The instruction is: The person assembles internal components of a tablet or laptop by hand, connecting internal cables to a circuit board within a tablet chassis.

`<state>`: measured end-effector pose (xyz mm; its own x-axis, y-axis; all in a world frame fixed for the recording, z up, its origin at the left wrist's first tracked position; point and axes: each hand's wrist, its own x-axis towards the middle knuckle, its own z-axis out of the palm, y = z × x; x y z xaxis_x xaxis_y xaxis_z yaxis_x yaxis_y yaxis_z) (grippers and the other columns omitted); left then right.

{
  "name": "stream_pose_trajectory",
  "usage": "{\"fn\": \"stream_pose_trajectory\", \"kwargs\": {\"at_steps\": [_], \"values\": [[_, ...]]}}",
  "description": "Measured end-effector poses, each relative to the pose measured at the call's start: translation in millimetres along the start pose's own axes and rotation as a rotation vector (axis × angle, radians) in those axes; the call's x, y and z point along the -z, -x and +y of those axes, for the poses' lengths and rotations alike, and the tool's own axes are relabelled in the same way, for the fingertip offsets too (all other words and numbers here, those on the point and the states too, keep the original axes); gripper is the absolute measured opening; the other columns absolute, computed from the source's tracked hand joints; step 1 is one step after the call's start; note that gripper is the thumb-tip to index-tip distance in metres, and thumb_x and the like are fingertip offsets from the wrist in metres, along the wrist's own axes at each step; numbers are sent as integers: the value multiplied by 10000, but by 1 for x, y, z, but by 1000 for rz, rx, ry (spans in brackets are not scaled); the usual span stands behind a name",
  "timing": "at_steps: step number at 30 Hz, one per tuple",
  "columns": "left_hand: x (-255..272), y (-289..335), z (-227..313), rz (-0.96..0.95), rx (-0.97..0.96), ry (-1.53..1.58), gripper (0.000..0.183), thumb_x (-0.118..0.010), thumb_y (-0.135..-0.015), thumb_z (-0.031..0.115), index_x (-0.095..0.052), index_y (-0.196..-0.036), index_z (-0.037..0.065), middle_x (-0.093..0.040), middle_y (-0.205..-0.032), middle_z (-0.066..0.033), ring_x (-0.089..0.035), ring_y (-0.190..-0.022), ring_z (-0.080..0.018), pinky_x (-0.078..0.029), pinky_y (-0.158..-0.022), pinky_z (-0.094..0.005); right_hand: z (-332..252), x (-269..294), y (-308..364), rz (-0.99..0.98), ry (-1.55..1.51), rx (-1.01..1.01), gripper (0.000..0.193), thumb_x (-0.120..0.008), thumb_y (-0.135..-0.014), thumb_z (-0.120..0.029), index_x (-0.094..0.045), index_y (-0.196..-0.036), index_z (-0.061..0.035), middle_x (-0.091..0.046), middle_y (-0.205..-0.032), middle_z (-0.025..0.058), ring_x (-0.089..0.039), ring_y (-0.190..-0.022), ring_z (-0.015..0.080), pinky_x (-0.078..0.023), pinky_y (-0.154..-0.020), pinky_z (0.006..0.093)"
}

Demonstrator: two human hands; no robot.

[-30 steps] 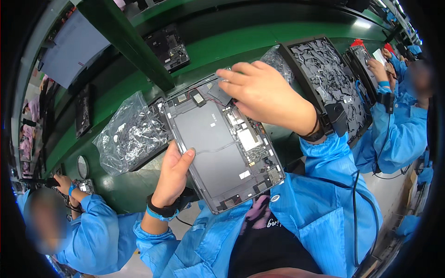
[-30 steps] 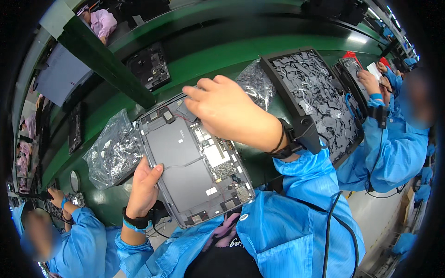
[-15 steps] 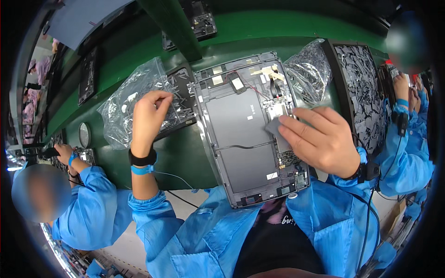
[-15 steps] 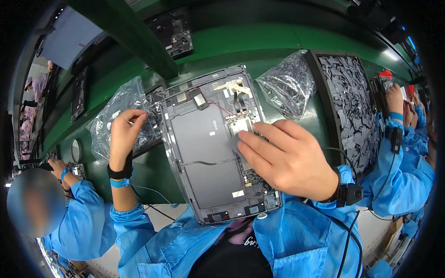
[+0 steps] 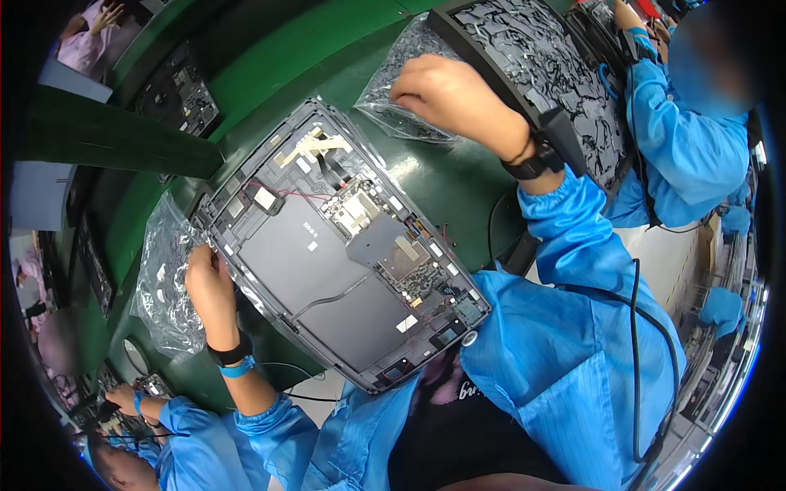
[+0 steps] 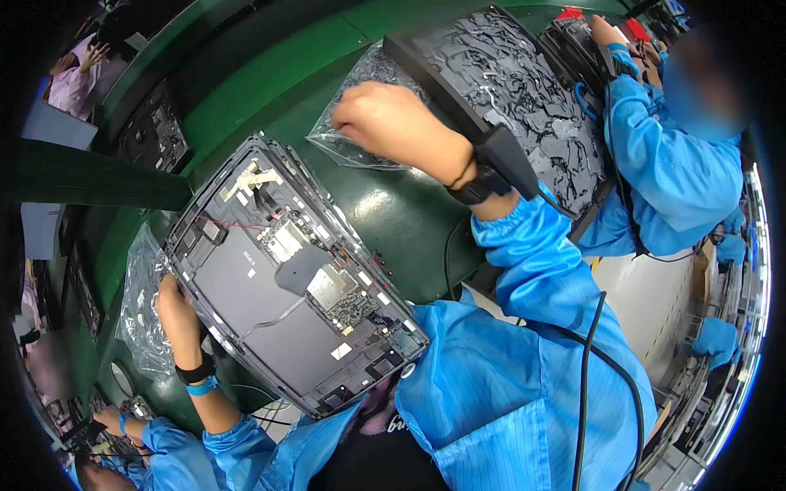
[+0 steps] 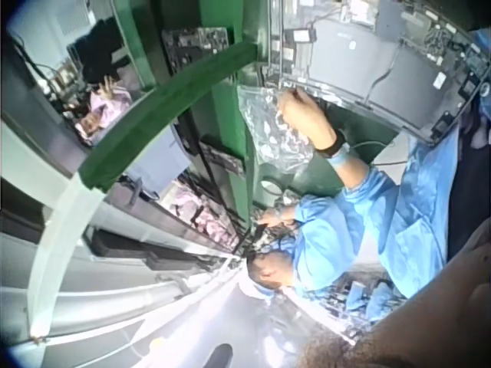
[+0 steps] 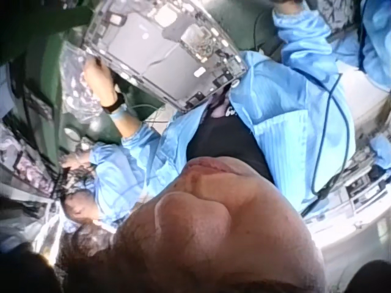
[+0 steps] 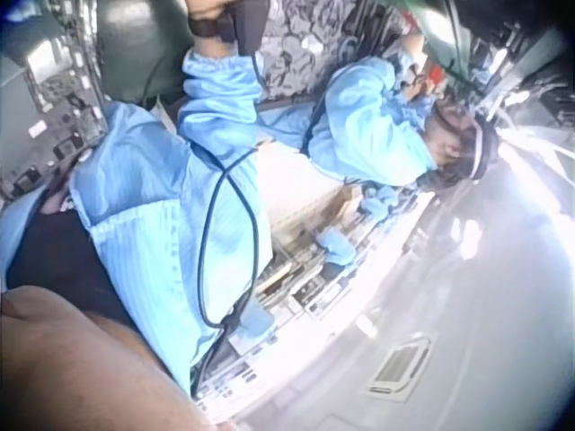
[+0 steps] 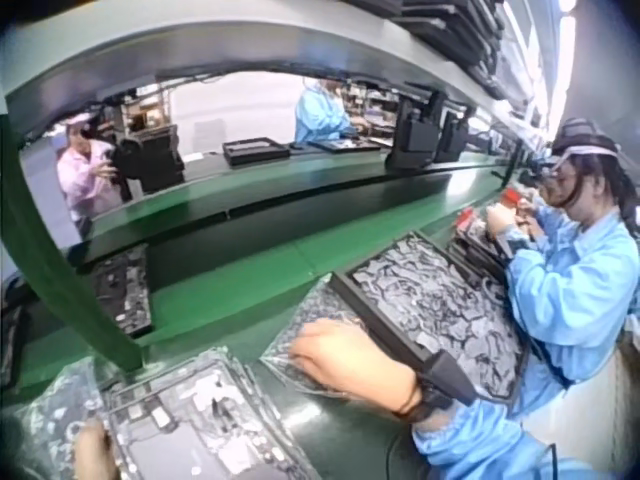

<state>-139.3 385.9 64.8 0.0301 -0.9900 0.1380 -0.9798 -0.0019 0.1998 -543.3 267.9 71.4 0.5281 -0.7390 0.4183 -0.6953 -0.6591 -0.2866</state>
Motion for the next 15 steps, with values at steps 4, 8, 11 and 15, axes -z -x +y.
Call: {"fn": "stream_pose_trajectory", "kwargs": {"at_steps": [4,8,11,15], "values": [[12,4,20,-16,212,139,78,-628,-830,-4,-588,-891,-32,-631,-841,-183,-630,-718,-255,-487,-656,-344,-1,-30,0,-57,-14,-14,80,-653,-784,-102,-673,-839,-47,-619,-824,107,-611,-835,314,-508,-728,412],[14,12,29,180,245,583,65,-609,-910,32,-606,-953,-16,-672,-856,-114,-626,-725,-119,-499,-641,-241,-4,-43,4,-21,68,-76,53,-648,-775,-77,-648,-802,-31,-592,-784,124,-600,-808,330,-507,-724,423],[40,25,58,291,272,805,90,-602,-923,24,-578,-996,-24,-676,-911,-118,-620,-738,-106,-502,-642,-205,-6,-44,3,-31,60,-68,52,-648,-775,-75,-640,-796,-29,-589,-784,128,-602,-808,332,-507,-722,421],[53,34,101,258,43,1073,99,-601,-883,-60,-560,-970,-37,-667,-922,-177,-627,-749,-151,-515,-658,-236,-8,-49,0,-22,48,-67,51,-644,-774,-73,-633,-794,-27,-590,-788,133,-602,-804,334,-507,-720,423]]}}
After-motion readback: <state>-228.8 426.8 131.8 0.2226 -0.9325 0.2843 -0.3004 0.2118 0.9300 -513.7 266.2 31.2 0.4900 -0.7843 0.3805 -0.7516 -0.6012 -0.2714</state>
